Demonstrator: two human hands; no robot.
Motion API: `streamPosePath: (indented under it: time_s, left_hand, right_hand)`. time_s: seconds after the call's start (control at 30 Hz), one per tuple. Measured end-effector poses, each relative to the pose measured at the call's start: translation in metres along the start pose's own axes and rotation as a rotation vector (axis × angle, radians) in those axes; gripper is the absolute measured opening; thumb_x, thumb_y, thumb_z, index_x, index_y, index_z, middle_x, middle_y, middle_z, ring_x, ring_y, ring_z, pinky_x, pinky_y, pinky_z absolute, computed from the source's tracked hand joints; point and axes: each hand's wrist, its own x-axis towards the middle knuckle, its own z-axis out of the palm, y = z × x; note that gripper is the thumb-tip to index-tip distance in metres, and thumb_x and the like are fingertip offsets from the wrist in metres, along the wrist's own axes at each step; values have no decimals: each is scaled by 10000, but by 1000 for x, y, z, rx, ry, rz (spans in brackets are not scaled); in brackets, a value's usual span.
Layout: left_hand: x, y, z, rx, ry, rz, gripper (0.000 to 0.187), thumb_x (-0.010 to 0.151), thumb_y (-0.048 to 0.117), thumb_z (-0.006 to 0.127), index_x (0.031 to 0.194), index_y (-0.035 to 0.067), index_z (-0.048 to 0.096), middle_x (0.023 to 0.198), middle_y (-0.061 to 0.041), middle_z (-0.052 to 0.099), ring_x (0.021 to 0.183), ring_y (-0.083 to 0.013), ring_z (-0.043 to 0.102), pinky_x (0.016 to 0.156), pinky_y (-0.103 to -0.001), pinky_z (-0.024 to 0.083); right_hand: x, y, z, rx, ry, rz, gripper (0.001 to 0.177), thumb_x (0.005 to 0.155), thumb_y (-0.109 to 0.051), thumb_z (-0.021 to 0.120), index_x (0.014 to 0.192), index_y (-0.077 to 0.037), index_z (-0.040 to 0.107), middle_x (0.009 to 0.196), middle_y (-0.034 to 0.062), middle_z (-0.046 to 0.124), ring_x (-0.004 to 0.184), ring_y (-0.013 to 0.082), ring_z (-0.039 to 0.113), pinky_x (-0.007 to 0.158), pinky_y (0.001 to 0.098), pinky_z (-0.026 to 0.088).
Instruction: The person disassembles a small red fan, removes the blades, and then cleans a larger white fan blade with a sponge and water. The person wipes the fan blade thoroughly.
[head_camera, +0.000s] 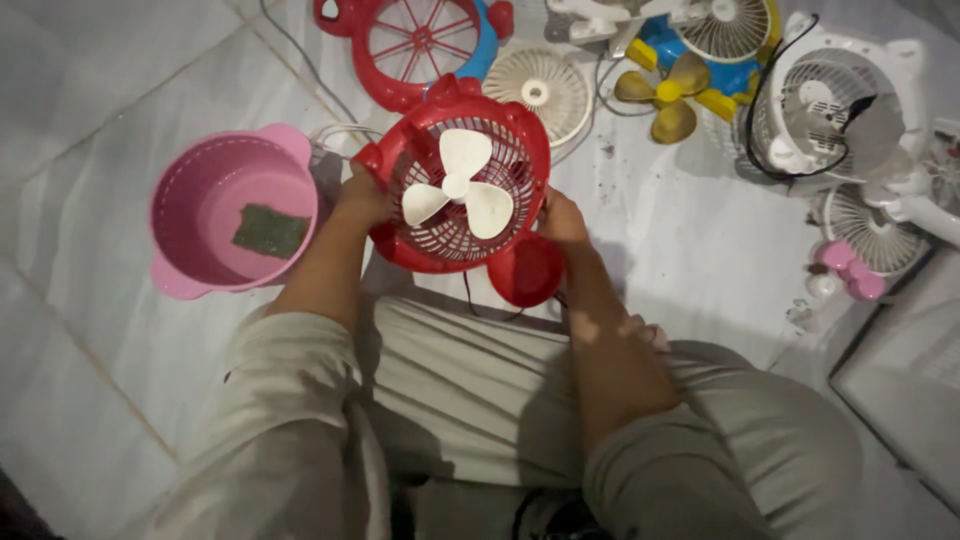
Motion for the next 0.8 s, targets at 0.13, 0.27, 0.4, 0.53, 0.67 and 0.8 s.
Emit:
streamPosePath:
  time_s: [0.13, 0.27, 0.4, 0.53, 0.67, 0.8]
  left_hand:
    - [27, -28, 22, -116, -3, 13, 1038, 770, 454, 831, 1460, -47, 240, 1232, -304, 633, 1135, -410, 658, 936, -440, 552]
    - [46, -50, 32, -80, 120, 261, 1034, 699, 303, 955, 1445, -5, 309, 1299, -276, 619, 1168, -375, 649, 926, -430, 563]
    - [27, -35, 26, -345, -31, -51, 1149, 577, 178, 890, 1489, -15, 219, 1254, -259, 647, 1063, -362, 727, 818, -437, 637]
    - [-10, 8, 6, -265, -50, -74, 1391, 617, 294, 976, 1491, -107, -29, 1231, -276, 641, 1058, -345, 706, 821, -398, 610]
    - [-36, 42, -12, -191, -68, -86, 1419, 601, 306, 974, 1497, -121, -40, 1192, -286, 662, 1029, -377, 716, 864, -411, 603]
    - [-50, 51, -29, -72, -28, 29, 1071, 772, 276, 860, 1447, -137, 138, 1186, -309, 672, 1076, -397, 687, 932, -424, 557]
  right_hand:
    - [2, 23, 7, -406, 111, 20, 185, 946, -163, 686, 1128, -140, 710, 1084, 159, 739, 1037, 375, 681, 901, 470, 537]
    - [9, 79, 0, -459, 197, -63, 220, 851, -200, 751, 1025, -101, 660, 979, 151, 741, 965, 380, 685, 861, 502, 523]
    - [21, 123, 6, -511, 217, -5, 282, 803, -228, 774, 1015, -80, 661, 949, 208, 702, 928, 424, 663, 799, 509, 531]
    - [28, 139, 12, -526, 271, -30, 224, 874, -161, 712, 1073, -68, 670, 939, 164, 706, 870, 338, 652, 772, 450, 532]
    - [33, 117, -27, -390, 450, -17, 193, 945, -93, 649, 1132, -56, 680, 930, 120, 711, 811, 252, 641, 744, 391, 533]
    - [30, 54, -82, -80, 643, -186, 222, 990, -33, 606, 1202, -42, 671, 977, 94, 710, 803, 182, 639, 735, 336, 543]
